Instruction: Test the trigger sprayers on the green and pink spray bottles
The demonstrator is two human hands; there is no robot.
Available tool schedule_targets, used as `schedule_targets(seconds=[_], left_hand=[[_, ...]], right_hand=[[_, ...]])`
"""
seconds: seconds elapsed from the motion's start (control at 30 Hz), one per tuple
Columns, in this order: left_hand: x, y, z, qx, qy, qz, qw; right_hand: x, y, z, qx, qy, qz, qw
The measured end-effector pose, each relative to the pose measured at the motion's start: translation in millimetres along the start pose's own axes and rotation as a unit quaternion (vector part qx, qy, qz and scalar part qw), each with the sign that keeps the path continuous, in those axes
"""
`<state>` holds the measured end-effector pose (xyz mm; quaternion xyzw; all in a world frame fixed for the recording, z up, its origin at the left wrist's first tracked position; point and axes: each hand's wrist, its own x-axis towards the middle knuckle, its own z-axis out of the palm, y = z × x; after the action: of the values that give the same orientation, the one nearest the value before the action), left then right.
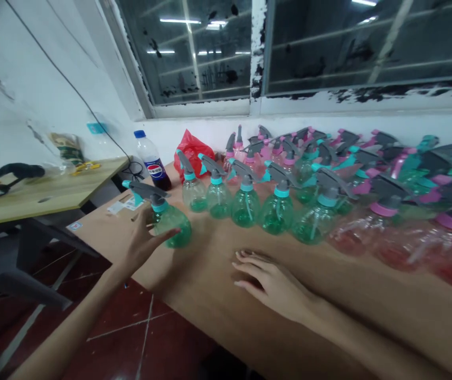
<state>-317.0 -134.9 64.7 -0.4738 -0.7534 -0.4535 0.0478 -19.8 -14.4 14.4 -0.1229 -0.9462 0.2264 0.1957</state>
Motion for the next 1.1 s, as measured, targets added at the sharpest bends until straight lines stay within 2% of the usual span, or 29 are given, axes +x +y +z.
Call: schedule_targets(seconds=[0.13, 0.3, 0.47, 0.63, 0.77, 0.87, 0.97, 1.1], left_hand=[[-25, 38, 24.1, -0.042, -0.069, 0.062, 0.995], [-47, 103, 63.2, -0.061, -0.167, 0.13, 0.975], [-65, 167, 98.3, -0.078, -0.268, 0.148, 0.949], [-82, 213, 132.5, -0.104, -0.34, 0.208, 0.911], [-94, 242, 151.8, -0.112, -0.373, 0.265, 0.882], [-102, 257, 166.6, -0.131, -0.376, 0.29, 0.87], [-109, 265, 184.2, -0.143, -0.361, 0.298, 0.872], [-113, 270, 202.5, -0.156, -0.37, 0.304, 0.864]], right_hand=[[-20, -3, -27, 0.026, 0.046, 0.086, 0.995], [-43, -9, -70, 0.02, 0.114, 0.162, 0.98], [-69, 1, -106, 0.031, 0.148, 0.156, 0.976], [-94, 12, -131, 0.098, 0.185, 0.136, 0.968], [-111, 8, -146, 0.148, 0.225, 0.143, 0.952], [-124, 6, -154, 0.159, 0.243, 0.154, 0.944], [-135, 12, -158, 0.139, 0.275, 0.165, 0.937], [-145, 25, -162, 0.115, 0.307, 0.182, 0.927]])
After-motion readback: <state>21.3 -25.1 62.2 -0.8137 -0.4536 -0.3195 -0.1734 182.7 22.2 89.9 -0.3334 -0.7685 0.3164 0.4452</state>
